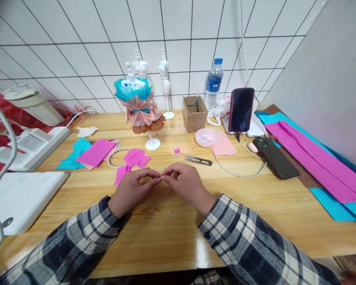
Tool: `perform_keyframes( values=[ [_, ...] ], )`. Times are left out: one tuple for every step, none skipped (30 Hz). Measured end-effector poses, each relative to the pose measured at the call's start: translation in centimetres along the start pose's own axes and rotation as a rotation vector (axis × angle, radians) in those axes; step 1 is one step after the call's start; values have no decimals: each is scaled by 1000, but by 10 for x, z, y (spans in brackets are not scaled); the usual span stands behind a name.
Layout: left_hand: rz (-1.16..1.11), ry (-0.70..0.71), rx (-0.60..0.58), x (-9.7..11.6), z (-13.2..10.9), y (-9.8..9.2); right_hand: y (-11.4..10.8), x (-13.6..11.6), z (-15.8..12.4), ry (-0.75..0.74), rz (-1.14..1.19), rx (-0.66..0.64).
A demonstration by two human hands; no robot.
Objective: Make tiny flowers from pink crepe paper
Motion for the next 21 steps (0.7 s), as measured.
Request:
perform_keyframes(
  values=[
    [6,8,-9,0,0,0,-2,-1,1,-17,-9,15],
    [13,29,-18,1,0,0,-5,-1,1,-36,-19,34],
    [22,59,-24,2,0,0,-7,-2,2,-53,-27,54],
    [32,93,-29,4,0,0,-9,-2,2,-66,-31,69],
    [40,127,-32,7,1,0,-9,-2,2,-74,-32,79],
    [47,159,-31,9,1,-1,-9,-1,2,-77,-30,82],
    [52,190,-23,11,1,-2,-8,-1,1,-79,-24,79],
    [57,221,-10,14,2,-3,-7,0,0,-81,-14,74],
    [60,250,6,16,2,-5,-5,0,0,-83,-3,69],
    [62,275,22,18,1,-6,-4,1,-1,-83,11,66],
    [66,290,34,20,1,-7,-2,1,-2,-82,24,67],
    [71,296,39,20,1,-7,-2,1,-2,-79,37,69],
    [73,294,38,20,1,-7,-2,2,-2,-73,51,74],
    [74,285,34,19,1,-7,-2,2,-2,-66,64,79],
    [70,272,30,18,2,-7,-2,3,-2,-60,77,85],
    [62,260,29,17,2,-7,-2,3,-2,-59,88,90],
    [48,249,30,16,2,-8,-2,2,-3,-64,97,95],
    [33,241,30,16,2,-8,-2,1,-3,-75,102,100],
    [18,234,31,16,2,-8,-2,-1,-4,-90,103,108],
    [5,232,30,16,2,-9,-2,-2,-4,-104,102,115],
    [-6,234,27,16,3,-9,-2,-3,-5,-115,102,119]
  ],
)
Point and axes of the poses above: each hand's wrist, its own z-axis towards the middle knuckle, its own y-axis out of the palm, x = y × z, the point moved 8 cm from there along z, towards the middle knuckle, and after that the axes turned 5 degrees about x, right-handed, at the moved point
